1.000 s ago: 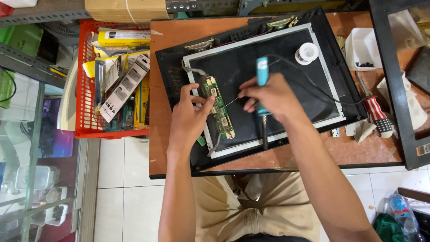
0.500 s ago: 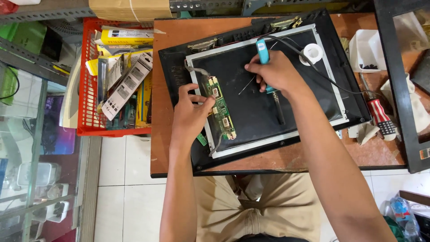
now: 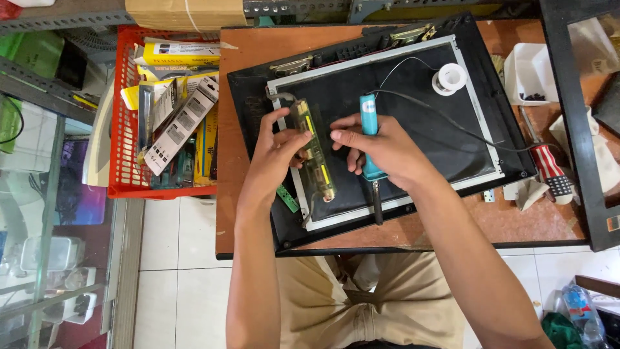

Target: Soldering internal wires and components onto a circuit board of an electronic display.

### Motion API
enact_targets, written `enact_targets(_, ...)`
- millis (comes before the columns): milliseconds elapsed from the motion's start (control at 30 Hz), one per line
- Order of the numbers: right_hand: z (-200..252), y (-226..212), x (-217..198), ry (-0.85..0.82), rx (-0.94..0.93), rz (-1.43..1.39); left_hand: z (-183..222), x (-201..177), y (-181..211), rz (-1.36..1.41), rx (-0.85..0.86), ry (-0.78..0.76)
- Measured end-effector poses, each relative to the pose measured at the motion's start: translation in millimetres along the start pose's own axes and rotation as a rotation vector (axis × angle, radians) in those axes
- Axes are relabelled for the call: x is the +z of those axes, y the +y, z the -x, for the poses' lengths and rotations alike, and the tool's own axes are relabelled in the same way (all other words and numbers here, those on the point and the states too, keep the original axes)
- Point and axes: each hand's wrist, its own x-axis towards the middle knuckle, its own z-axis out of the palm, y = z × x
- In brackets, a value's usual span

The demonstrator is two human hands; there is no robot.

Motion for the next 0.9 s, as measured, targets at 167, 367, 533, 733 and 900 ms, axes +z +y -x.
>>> enact_targets(167, -10.1, 5.8, -4.5, -0.006, 0.040, -0.098, -12.3, -15.0, -0.8, -0.022, 0.057, -0.107)
enact_targets(367, -16.5, 16.9, 1.4, -0.069, 0.049, -0.114, -13.3, -8.5, -7.9, 0.072, 0.223, -0.084)
enact_targets(533, -26.8, 33.5, -4.3, -0.126, -0.038, -0.128, -17.3, -12.3, -17.4, -0.001, 0.267, -0.127)
enact_targets(733, -32.9, 40.4, -8.5, -0.148, -0.053, -0.160, -15.6, -13.2, -18.5, 0.043, 0.303, -0.194)
enact_targets(900, -37.0, 45.3, -8.9, -0.165, -0.068, -0.191, -11.0, -12.4, -14.7, 0.057, 0.314, -0.224)
